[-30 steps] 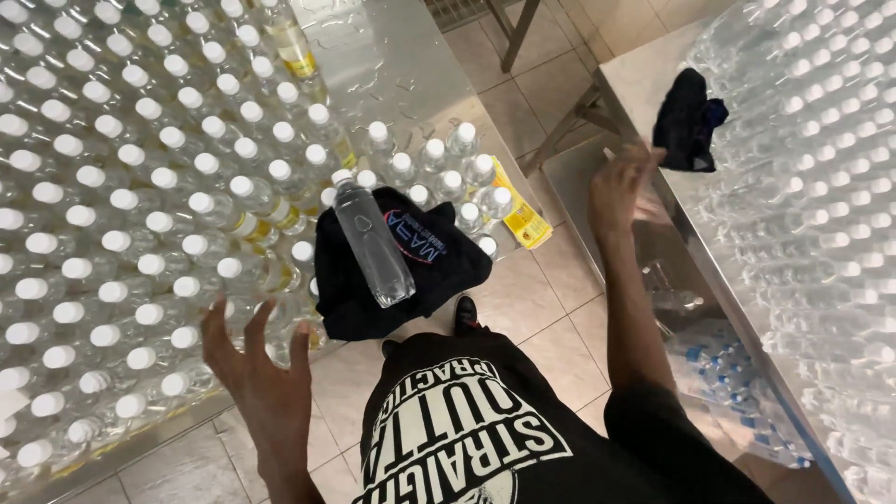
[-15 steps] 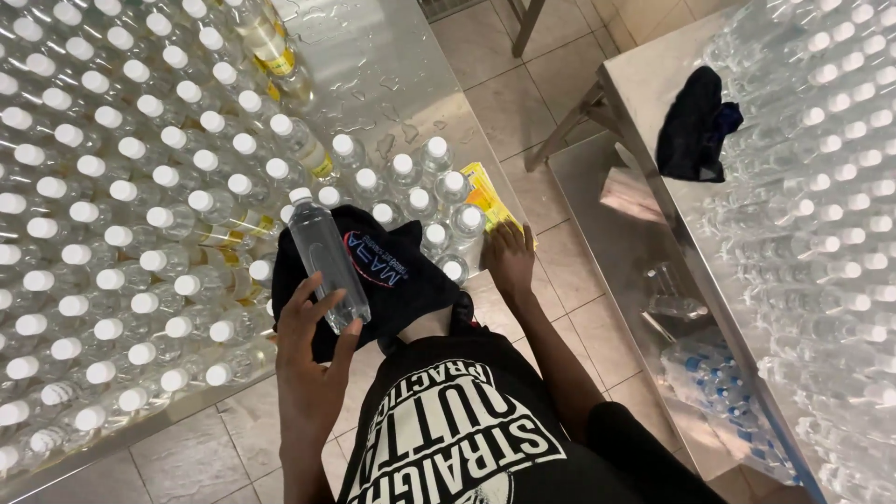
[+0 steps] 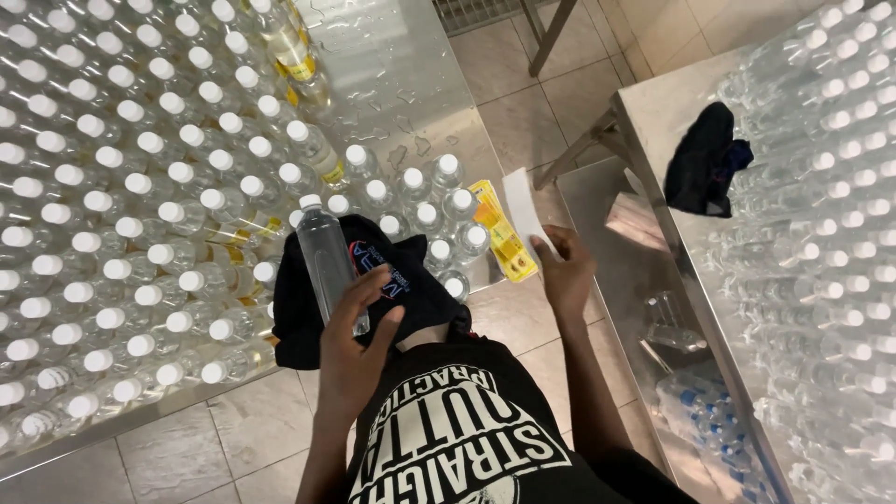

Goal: Manually applying adhesive labels to plastic water bottles in a production facility.

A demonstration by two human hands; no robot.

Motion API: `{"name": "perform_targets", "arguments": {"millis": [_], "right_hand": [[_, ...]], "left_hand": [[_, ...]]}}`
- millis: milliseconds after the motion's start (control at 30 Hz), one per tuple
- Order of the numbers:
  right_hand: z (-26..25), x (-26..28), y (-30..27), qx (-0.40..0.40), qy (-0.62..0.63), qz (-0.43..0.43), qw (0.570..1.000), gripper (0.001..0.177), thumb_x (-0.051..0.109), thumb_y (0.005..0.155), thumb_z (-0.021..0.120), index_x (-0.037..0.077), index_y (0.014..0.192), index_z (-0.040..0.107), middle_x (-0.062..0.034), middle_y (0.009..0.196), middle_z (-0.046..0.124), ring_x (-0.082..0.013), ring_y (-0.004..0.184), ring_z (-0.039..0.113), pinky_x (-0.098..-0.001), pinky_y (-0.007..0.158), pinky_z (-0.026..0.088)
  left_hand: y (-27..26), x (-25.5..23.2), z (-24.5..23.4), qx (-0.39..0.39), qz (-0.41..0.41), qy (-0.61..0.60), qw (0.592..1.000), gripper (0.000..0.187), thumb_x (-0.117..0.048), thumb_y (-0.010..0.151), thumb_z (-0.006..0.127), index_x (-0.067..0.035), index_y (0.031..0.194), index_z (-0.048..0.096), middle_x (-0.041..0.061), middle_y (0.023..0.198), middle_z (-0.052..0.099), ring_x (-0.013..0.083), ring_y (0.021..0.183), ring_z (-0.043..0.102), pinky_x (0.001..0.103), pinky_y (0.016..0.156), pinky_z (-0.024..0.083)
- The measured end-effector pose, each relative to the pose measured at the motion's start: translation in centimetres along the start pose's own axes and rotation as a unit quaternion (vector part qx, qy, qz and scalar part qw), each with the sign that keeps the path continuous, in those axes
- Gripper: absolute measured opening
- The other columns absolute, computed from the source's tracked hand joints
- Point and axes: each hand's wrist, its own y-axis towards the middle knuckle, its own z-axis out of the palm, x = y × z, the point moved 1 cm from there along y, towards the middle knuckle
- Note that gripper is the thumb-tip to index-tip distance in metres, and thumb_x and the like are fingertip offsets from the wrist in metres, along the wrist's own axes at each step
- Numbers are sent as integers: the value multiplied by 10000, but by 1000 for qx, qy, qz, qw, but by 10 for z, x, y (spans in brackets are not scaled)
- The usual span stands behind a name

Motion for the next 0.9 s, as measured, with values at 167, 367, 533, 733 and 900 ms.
{"name": "perform_targets", "arguments": {"millis": [167, 367, 533, 733, 900], "right_hand": [[-36, 50, -25, 136, 263, 16, 955, 436, 142, 810, 992, 13, 1171, 784, -132, 923, 801, -196, 870, 769, -352, 840, 653], [-27, 114, -69, 187, 239, -43, 952, 365, 134, 824, 974, 14, 1130, 815, -141, 916, 825, -165, 850, 748, -351, 806, 652], [-12, 142, -90, 34, 102, -302, 947, 294, 156, 898, 944, 48, 1137, 811, -129, 1161, 819, -296, 1078, 787, -423, 1008, 599], [16, 183, -115, -18, 99, -513, 853, 422, 140, 884, 939, -40, 1233, 784, -202, 1237, 790, -404, 1122, 765, -492, 1012, 620], [29, 187, -128, 41, 144, -438, 886, 431, 127, 867, 946, 9, 1252, 794, -164, 1167, 823, -387, 1086, 804, -476, 961, 633]], "left_hand": [[38, -3, 37, 56, 28, -225, 972, 624, -248, 1086, 707, -61, 1626, 457, 227, 1594, 512, 450, 1506, 482, 598, 1202, 495], [49, 6, 31, -45, 27, -307, 950, 431, -172, 1050, 767, -13, 1436, 663, 200, 1174, 735, 236, 999, 742, 419, 881, 662], [37, 7, 16, -95, 23, -291, 952, 321, -134, 1029, 785, 13, 1310, 736, 184, 1066, 770, 209, 904, 754, 393, 837, 673], [27, 4, 7, -78, 33, -292, 953, 260, -79, 990, 824, 25, 1224, 782, 192, 927, 795, 200, 826, 782, 377, 796, 668], [22, 5, -11, -53, 48, -297, 952, 240, -41, 1001, 798, 25, 1231, 793, 170, 910, 809, 184, 863, 795, 373, 850, 657]]}}
